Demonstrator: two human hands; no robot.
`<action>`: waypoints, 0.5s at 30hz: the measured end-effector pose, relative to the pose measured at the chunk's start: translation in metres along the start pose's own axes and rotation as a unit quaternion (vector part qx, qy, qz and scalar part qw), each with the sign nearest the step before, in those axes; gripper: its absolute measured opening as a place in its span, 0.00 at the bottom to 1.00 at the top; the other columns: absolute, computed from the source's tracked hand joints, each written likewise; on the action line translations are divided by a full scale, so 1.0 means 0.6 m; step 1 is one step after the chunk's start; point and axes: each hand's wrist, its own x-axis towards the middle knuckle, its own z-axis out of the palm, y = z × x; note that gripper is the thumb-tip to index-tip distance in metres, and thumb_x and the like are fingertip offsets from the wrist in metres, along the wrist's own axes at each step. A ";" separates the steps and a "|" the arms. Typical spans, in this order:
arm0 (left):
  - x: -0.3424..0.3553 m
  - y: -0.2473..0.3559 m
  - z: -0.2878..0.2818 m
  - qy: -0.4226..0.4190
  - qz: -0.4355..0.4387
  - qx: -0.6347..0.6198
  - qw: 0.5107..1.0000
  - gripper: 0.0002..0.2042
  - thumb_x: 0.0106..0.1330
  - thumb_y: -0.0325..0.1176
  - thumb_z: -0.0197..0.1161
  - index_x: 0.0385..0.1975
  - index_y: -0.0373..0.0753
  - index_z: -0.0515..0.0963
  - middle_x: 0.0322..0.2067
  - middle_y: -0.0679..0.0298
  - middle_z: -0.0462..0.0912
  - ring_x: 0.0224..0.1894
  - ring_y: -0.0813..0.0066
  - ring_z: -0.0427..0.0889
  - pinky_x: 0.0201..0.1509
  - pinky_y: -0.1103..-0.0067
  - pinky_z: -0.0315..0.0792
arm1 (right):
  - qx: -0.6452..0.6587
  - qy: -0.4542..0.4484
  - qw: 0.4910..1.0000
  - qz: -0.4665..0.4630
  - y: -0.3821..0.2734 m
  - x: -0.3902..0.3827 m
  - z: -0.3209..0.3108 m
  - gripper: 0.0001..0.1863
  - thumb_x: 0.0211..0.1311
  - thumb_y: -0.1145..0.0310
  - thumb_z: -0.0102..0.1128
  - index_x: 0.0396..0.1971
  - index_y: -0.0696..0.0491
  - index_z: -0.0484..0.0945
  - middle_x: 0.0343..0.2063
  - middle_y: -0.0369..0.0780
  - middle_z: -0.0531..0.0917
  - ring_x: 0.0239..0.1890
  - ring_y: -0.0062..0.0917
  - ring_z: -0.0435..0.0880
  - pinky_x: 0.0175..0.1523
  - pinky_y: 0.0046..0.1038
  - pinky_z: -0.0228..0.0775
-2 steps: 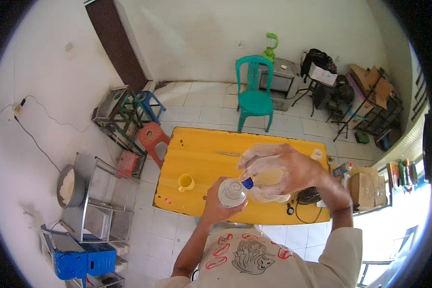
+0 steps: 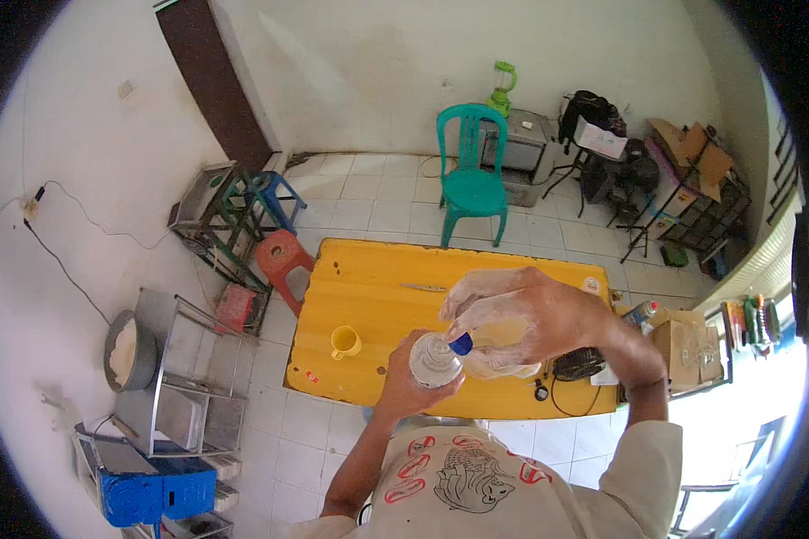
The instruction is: The person pours water from a large dispenser into a pitcher, then adds water to a large bowl of flour using a cup. They knead the mixture by hand to form dough.
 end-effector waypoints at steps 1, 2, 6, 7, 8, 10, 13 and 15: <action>0.008 0.005 0.005 -0.022 -0.007 -0.014 1.000 0.30 0.47 0.35 0.83 0.51 0.38 0.76 0.42 0.59 0.84 0.45 0.69 0.86 0.52 0.71 0.78 | -0.002 -0.030 0.999 0.014 -0.015 0.007 -0.011 0.17 0.56 0.69 0.75 0.46 0.54 0.84 0.45 0.44 0.84 0.49 0.37 0.85 0.53 0.34 0.79; 0.009 0.009 0.009 -0.036 -0.014 -0.025 0.999 0.32 0.46 0.35 0.83 0.53 0.38 0.75 0.44 0.60 0.84 0.47 0.69 0.85 0.54 0.70 0.78 | -0.008 -0.074 0.996 0.039 -0.027 0.012 -0.017 0.17 0.57 0.67 0.75 0.46 0.54 0.84 0.45 0.44 0.84 0.49 0.39 0.85 0.54 0.35 0.79; 0.028 0.012 0.018 -0.053 0.007 -0.029 0.998 0.34 0.45 0.35 0.83 0.55 0.38 0.75 0.47 0.61 0.85 0.50 0.70 0.85 0.58 0.70 0.77 | -0.051 -0.109 0.992 0.040 -0.041 0.021 -0.045 0.17 0.59 0.65 0.70 0.47 0.55 0.83 0.46 0.46 0.83 0.50 0.41 0.83 0.55 0.39 0.78; 0.030 0.011 0.020 -0.063 -0.003 -0.027 0.998 0.34 0.46 0.35 0.83 0.55 0.38 0.76 0.47 0.61 0.85 0.50 0.70 0.85 0.58 0.70 0.77 | -0.055 -0.120 0.990 0.047 -0.042 0.020 -0.048 0.17 0.58 0.68 0.68 0.47 0.57 0.82 0.45 0.47 0.83 0.50 0.43 0.83 0.56 0.39 0.77; 0.031 0.011 0.023 -0.073 -0.004 -0.021 0.997 0.34 0.46 0.35 0.83 0.55 0.38 0.76 0.47 0.61 0.86 0.50 0.70 0.85 0.58 0.70 0.77 | -0.062 -0.133 0.988 0.054 -0.044 0.018 -0.051 0.17 0.56 0.70 0.66 0.46 0.58 0.82 0.45 0.48 0.82 0.50 0.45 0.82 0.57 0.40 0.76; 0.033 0.010 0.028 -0.091 0.005 -0.019 0.996 0.34 0.46 0.35 0.83 0.56 0.38 0.76 0.47 0.60 0.86 0.50 0.70 0.85 0.58 0.70 0.77 | -0.058 -0.151 0.985 0.060 -0.047 0.015 -0.053 0.18 0.55 0.69 0.66 0.46 0.59 0.81 0.44 0.49 0.82 0.50 0.46 0.82 0.57 0.40 0.76; 0.035 0.014 0.033 -0.118 0.010 -0.040 0.992 0.34 0.46 0.35 0.82 0.57 0.38 0.76 0.48 0.60 0.86 0.50 0.70 0.85 0.58 0.71 0.77 | -0.090 -0.194 0.973 0.088 -0.053 0.011 -0.055 0.16 0.61 0.67 0.66 0.46 0.59 0.81 0.45 0.46 0.83 0.50 0.44 0.83 0.56 0.39 0.77; 0.038 0.019 0.033 -0.145 -0.019 -0.052 0.988 0.34 0.46 0.34 0.82 0.57 0.38 0.76 0.48 0.60 0.86 0.50 0.71 0.85 0.58 0.71 0.77 | -0.107 -0.207 0.968 0.089 -0.057 0.009 -0.055 0.14 0.65 0.67 0.65 0.46 0.59 0.81 0.46 0.45 0.84 0.50 0.42 0.83 0.55 0.38 0.78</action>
